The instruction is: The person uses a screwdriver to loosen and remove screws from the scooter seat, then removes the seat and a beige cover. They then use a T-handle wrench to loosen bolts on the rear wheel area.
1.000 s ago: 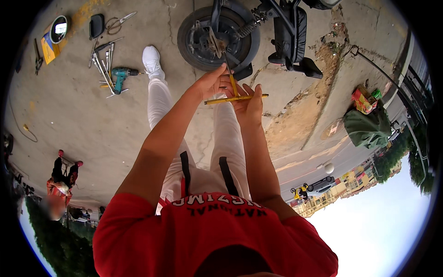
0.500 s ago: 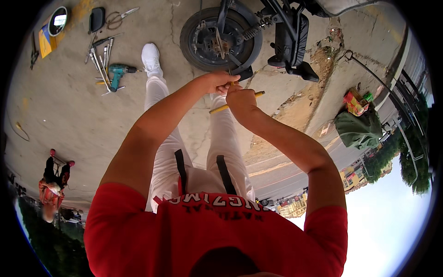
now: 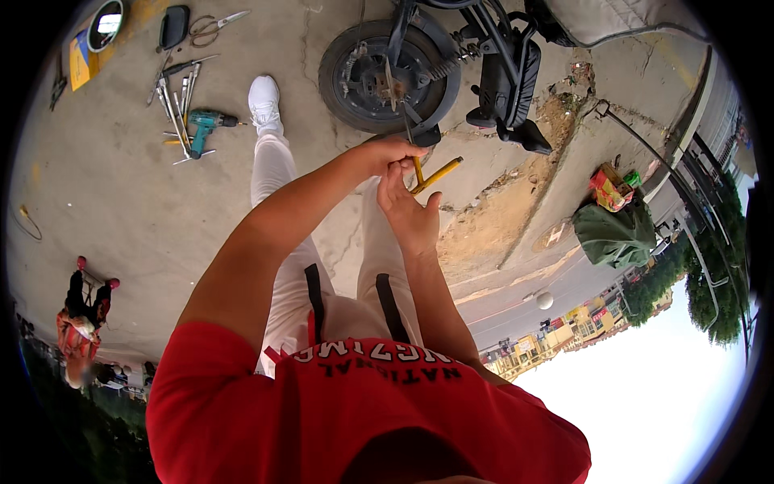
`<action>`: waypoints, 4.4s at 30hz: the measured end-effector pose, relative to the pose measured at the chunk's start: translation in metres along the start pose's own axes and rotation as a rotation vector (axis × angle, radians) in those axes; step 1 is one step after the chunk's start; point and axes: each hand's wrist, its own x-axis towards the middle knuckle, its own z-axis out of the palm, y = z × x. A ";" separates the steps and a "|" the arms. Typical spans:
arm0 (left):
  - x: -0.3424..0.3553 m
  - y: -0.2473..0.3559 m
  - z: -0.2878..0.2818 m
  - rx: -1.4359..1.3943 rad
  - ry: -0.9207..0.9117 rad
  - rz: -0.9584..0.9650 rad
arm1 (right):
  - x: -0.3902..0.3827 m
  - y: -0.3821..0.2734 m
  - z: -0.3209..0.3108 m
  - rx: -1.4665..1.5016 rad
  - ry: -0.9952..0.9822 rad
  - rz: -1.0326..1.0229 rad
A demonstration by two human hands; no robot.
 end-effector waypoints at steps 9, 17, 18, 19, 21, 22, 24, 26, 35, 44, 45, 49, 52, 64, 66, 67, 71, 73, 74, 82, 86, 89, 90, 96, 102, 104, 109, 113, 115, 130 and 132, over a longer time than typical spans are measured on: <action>-0.001 -0.006 -0.026 -0.126 -0.122 0.029 | 0.019 -0.008 0.017 -2.500 0.392 -0.714; 0.011 0.003 -0.024 -0.248 -0.345 0.006 | -0.036 -0.058 -0.004 -2.119 0.574 -1.306; 0.009 0.001 -0.022 -0.266 -0.341 0.007 | -0.033 -0.071 -0.042 -1.855 0.652 -1.214; 0.009 -0.003 -0.022 -0.264 -0.303 0.013 | -0.032 -0.069 -0.033 -1.356 0.656 -0.846; 0.010 -0.006 -0.019 -0.254 -0.242 0.025 | -0.025 -0.067 -0.008 -0.972 0.535 -0.471; 0.011 -0.003 -0.021 -0.241 -0.274 0.028 | -0.021 -0.056 0.019 -1.123 0.467 -0.667; 0.011 -0.004 -0.028 -0.229 -0.327 0.025 | -0.010 -0.037 0.055 -1.681 0.285 -0.903; 0.015 -0.008 -0.027 -0.192 -0.301 0.044 | 0.005 0.000 0.047 -2.087 -0.191 -0.981; 0.000 0.009 -0.014 -0.328 -0.323 0.021 | -0.005 -0.047 0.012 -2.268 0.363 -1.060; -0.006 -0.011 -0.023 -0.265 -0.213 -0.011 | -0.030 -0.041 0.011 -2.532 0.553 -0.585; -0.006 -0.008 -0.023 -0.244 -0.169 -0.005 | -0.030 -0.042 0.034 -2.435 0.516 -0.712; 0.003 -0.009 -0.025 -0.220 -0.214 -0.062 | -0.036 0.009 0.047 -2.418 -0.192 -0.707; -0.001 -0.008 -0.023 -0.230 -0.216 -0.079 | -0.036 0.008 0.029 -2.522 0.409 0.085; -0.003 0.014 -0.027 0.042 -0.130 -0.204 | -0.013 0.050 0.003 -1.882 0.337 -0.365; -0.005 0.015 -0.032 0.098 -0.158 -0.237 | -0.020 0.038 -0.018 -1.577 0.400 -0.409; -0.006 0.014 -0.031 0.129 -0.149 -0.239 | -0.021 0.027 -0.020 -1.405 0.400 -0.325; -0.009 0.014 0.001 0.110 0.053 -0.246 | -0.017 -0.001 -0.019 -1.366 0.577 -0.534; -0.013 0.017 0.002 0.109 0.039 -0.291 | -0.012 -0.015 -0.019 -1.401 0.627 -0.611; -0.015 0.017 -0.003 0.102 0.036 -0.310 | -0.010 -0.018 -0.014 -1.351 0.588 -0.698; -0.001 0.035 -0.035 0.120 -0.123 -0.419 | -0.036 0.051 0.014 -1.634 0.268 -0.596; -0.011 0.053 -0.004 0.242 0.106 -0.489 | -0.044 0.083 -0.043 -1.657 0.525 -0.059; -0.001 0.062 -0.007 0.275 0.073 -0.603 | -0.047 0.076 -0.020 -1.424 0.468 0.020; -0.003 0.065 0.003 0.337 0.167 -0.618 | -0.047 0.074 -0.011 -1.209 0.503 0.009; 0.002 0.092 0.011 0.340 -0.021 -0.770 | -0.006 0.066 0.018 -0.367 0.681 -0.322; 0.011 0.095 0.018 0.461 0.040 -0.844 | 0.003 0.022 0.045 -0.089 0.766 -0.510; 0.015 0.095 0.015 0.395 -0.011 -0.896 | 0.005 0.010 0.050 -0.074 0.804 -0.622; 0.016 0.090 0.019 0.508 0.068 -0.928 | 0.009 0.033 0.090 -0.602 0.621 -1.078; 0.024 0.095 0.025 0.355 -0.094 -0.895 | -0.003 0.095 0.069 -0.650 0.550 -0.337; 0.030 0.090 0.026 0.338 -0.107 -0.908 | -0.010 0.093 0.057 -0.534 0.531 -0.243; 0.014 0.081 0.021 0.373 0.101 -0.845 | 0.017 0.064 0.027 0.130 0.547 -0.735; 0.007 0.084 0.011 0.381 0.110 -0.864 | 0.026 0.047 0.030 0.204 0.424 -0.694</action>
